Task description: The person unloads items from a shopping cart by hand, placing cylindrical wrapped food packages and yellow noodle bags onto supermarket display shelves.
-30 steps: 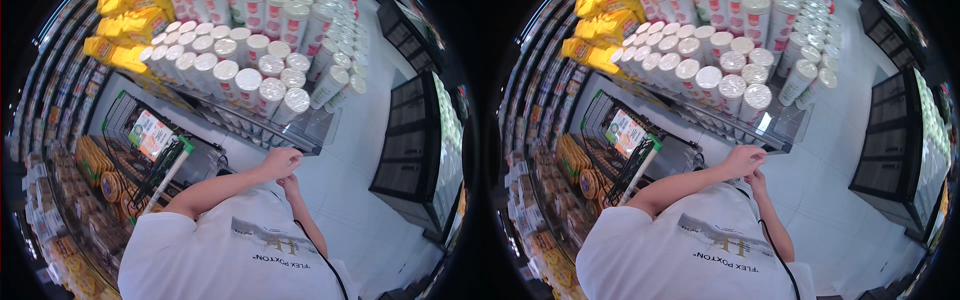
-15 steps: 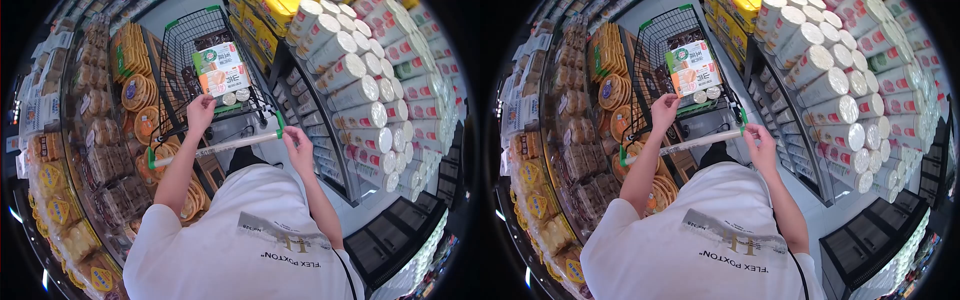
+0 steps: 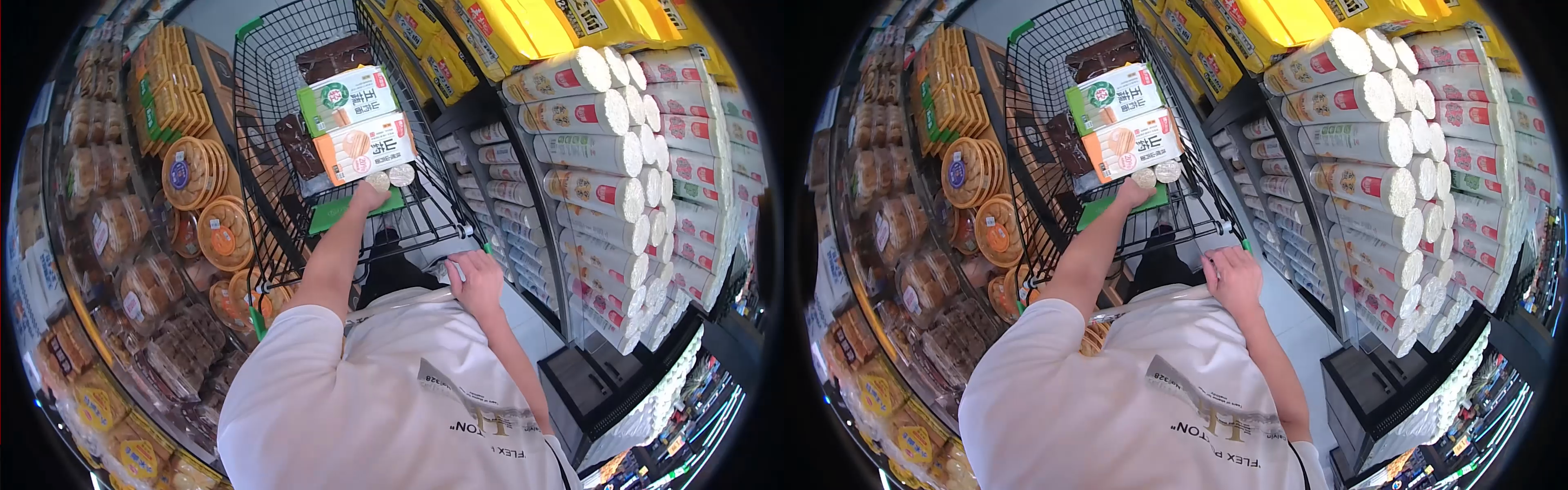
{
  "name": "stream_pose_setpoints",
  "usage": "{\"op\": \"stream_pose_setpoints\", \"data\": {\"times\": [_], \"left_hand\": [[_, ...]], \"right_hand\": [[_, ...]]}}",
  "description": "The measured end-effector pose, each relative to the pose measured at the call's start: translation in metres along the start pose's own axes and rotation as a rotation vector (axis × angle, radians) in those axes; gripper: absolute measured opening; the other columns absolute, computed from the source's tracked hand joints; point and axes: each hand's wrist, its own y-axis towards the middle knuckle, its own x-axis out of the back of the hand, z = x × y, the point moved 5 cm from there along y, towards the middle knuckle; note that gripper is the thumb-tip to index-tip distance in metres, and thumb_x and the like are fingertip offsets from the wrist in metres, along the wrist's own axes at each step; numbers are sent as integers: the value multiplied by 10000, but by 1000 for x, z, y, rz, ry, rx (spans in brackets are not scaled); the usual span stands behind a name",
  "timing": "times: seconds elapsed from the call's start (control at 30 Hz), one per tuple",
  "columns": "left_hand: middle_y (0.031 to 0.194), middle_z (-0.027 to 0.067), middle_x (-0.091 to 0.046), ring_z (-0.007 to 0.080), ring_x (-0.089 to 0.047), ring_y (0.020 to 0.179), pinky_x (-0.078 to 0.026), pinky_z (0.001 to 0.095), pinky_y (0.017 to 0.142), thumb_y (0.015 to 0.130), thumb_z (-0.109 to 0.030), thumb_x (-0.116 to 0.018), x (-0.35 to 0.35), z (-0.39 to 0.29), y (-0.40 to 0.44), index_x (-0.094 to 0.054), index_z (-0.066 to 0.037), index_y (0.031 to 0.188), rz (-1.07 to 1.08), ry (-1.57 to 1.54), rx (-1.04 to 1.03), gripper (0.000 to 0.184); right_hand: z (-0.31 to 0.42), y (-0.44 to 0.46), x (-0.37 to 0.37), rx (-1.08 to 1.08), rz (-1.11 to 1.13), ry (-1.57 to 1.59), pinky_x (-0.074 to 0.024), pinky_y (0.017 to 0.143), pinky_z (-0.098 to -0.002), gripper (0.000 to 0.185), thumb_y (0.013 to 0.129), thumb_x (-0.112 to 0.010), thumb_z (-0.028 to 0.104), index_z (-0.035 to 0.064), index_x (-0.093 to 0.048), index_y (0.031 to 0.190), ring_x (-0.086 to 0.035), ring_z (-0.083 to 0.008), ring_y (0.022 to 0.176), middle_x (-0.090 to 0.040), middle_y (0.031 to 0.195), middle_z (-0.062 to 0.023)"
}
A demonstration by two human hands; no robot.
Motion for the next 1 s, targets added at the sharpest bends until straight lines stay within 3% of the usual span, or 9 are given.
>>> {"op": "stream_pose_setpoints", "data": {"times": [0.1,0.23,0.47,0.57,0.9,1.0], "left_hand": [[1308,247,-622,382,-615,1207,-510,419,1018,636,-401,-930,-5,-6,7,-540,7,1319,-135,-185,139,887],[1261,218,-645,360,-631,1175,-525,438,985,600,-351,-955,-1,-11,9,-588,9,1258,-250,-174,105,835],[1129,217,-710,378,-686,1058,-563,453,917,621,-283,-884,28,-21,-5,-677,3,1103,-272,-86,102,598],[1103,238,-717,393,-695,1034,-553,451,926,623,-333,-879,33,-11,3,-656,9,1138,-223,45,81,657],[1024,242,-715,409,-689,961,-557,471,885,643,-228,-795,115,-32,-93,-625,-41,1203,-139,249,-336,614],[985,248,-714,419,-687,959,-550,485,890,661,-225,-772,148,-55,-147,-626,-13,1116,-158,244,-442,523]], "right_hand": [[-2,6,-1,-41,21,-11,-495,661,-367,95,790,-766,122,95,-693,844,-639,-246,742,-679,812,-37],[0,14,0,-50,2,-21,-475,636,-359,89,802,-759,139,96,-689,835,-607,-234,711,-647,784,-26],[-2,20,-2,-85,24,-20,-495,650,-358,93,778,-761,113,95,-688,832,-638,-235,734,-680,812,-32],[0,24,-3,-77,15,-20,-486,648,-350,92,796,-760,140,96,-687,831,-620,-227,729,-658,801,-21],[-4,31,-2,-48,-41,-3,-496,665,-356,96,793,-758,145,90,-684,819,-618,-229,742,-644,796,-25],[-5,30,-2,-28,-62,-1,-500,678,-360,102,791,-761,153,93,-684,818,-618,-229,751,-641,797,-26]]}}
